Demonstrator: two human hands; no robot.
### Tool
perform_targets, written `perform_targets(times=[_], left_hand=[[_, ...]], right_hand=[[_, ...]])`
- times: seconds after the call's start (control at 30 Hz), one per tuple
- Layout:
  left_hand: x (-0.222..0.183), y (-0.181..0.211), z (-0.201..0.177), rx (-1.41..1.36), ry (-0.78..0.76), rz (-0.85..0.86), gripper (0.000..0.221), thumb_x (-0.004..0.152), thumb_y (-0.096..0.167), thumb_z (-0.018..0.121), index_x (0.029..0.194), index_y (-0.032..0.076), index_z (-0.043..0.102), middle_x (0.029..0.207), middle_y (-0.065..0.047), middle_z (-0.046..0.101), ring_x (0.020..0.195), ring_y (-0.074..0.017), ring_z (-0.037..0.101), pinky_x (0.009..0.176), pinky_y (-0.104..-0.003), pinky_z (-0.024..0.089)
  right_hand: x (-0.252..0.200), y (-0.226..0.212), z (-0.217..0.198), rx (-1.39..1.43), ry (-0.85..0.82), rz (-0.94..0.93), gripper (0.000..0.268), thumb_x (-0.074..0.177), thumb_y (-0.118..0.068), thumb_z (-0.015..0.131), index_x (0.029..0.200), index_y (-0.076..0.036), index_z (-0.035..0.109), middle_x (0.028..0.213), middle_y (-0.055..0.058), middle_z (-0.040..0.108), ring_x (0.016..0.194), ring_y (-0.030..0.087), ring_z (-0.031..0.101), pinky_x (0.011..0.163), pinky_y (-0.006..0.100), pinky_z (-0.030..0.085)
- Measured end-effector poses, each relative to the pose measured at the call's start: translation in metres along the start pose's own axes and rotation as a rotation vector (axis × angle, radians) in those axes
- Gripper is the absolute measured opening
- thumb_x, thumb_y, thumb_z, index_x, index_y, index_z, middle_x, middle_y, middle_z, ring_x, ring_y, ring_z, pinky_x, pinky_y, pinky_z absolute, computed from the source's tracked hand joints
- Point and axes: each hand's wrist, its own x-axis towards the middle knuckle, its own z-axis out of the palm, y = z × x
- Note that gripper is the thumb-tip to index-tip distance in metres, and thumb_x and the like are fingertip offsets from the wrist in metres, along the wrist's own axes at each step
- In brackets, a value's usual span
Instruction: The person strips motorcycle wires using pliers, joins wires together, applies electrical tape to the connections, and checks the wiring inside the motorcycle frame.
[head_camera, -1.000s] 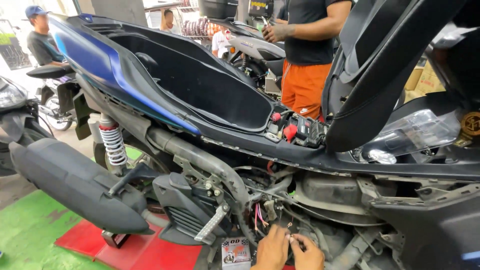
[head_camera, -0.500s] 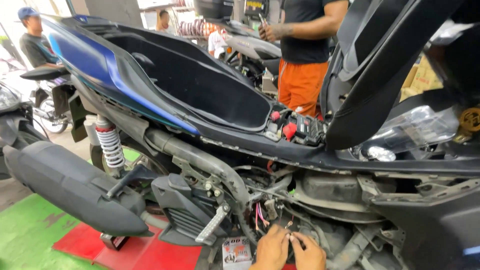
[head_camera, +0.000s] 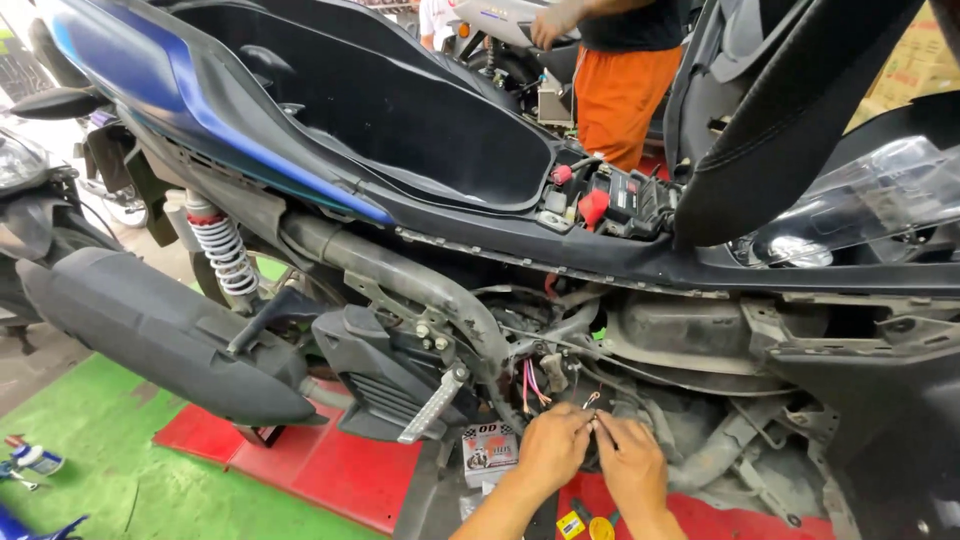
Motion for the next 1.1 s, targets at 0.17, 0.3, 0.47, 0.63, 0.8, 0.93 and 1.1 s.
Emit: perform_targets(times=[0.17,0.3,0.47,0.63,0.8,0.93,1.1], left_hand=[[0.005,-0.006,0.002,-0.040,-0.001,-0.023,0.034,0.096,0.018,0.053,0.120,0.013,0.076,0.111,-0.014,0.076,0.096,-0.0378,0.071,0.086,-0.046,0.056],[0.011,-0.016,0.006,-0.139,-0.043,-0.029,0.025,0.097,0.024,0.061,0.112,0.012,0.076,0.111,-0.009,0.077,0.103,-0.0300,0.071,0.092,-0.040,0.052],[0.013,-0.019,0.011,-0.293,-0.077,-0.109,0.018,0.097,0.023,0.068,0.109,0.011,0.076,0.108,-0.007,0.077,0.100,-0.0225,0.070,0.090,-0.035,0.052],[0.013,-0.026,0.024,-0.332,-0.023,-0.085,0.015,0.096,0.020,0.070,0.108,0.014,0.078,0.108,-0.005,0.077,0.103,-0.0222,0.069,0.093,-0.035,0.053],[0.015,-0.028,0.025,-0.340,-0.033,-0.103,0.016,0.095,0.022,0.072,0.107,0.013,0.078,0.107,-0.006,0.076,0.102,-0.0216,0.069,0.093,-0.035,0.052],[0.014,-0.028,0.027,-0.367,-0.029,-0.120,0.016,0.094,0.024,0.073,0.105,0.013,0.078,0.104,-0.005,0.075,0.101,-0.0206,0.068,0.092,-0.033,0.051],[0.013,-0.028,0.029,-0.362,0.005,-0.135,0.011,0.093,0.024,0.074,0.097,0.015,0.077,0.095,-0.002,0.074,0.092,-0.0183,0.065,0.084,-0.032,0.049]], right_hand=[[0.000,0.000,-0.001,0.005,-0.004,0.024,0.023,0.090,-0.020,0.071,0.110,-0.017,0.080,0.105,0.000,0.078,0.095,0.023,0.071,0.088,0.038,0.058],[0.003,-0.001,-0.005,0.039,-0.025,0.039,0.025,0.090,-0.019,0.070,0.113,-0.017,0.079,0.106,0.000,0.078,0.097,0.022,0.071,0.090,0.037,0.058],[0.004,0.012,-0.001,0.032,-0.087,0.062,0.029,0.090,-0.017,0.069,0.118,-0.017,0.078,0.104,0.001,0.077,0.099,0.023,0.069,0.093,0.040,0.056],[0.009,0.011,-0.005,0.084,-0.076,0.068,0.026,0.089,-0.016,0.070,0.113,-0.016,0.080,0.102,0.001,0.077,0.097,0.022,0.071,0.093,0.036,0.056],[0.011,0.005,-0.011,0.127,-0.104,0.109,0.025,0.090,-0.016,0.069,0.112,-0.016,0.080,0.106,0.000,0.077,0.101,0.020,0.070,0.095,0.035,0.055],[0.011,0.006,-0.011,0.138,-0.098,0.088,0.022,0.090,-0.015,0.070,0.109,-0.015,0.080,0.104,0.001,0.078,0.100,0.020,0.071,0.094,0.034,0.055],[0.012,0.008,-0.011,0.109,-0.192,0.206,0.015,0.090,-0.021,0.067,0.099,-0.014,0.078,0.107,-0.001,0.076,0.104,0.020,0.069,0.096,0.035,0.053]])
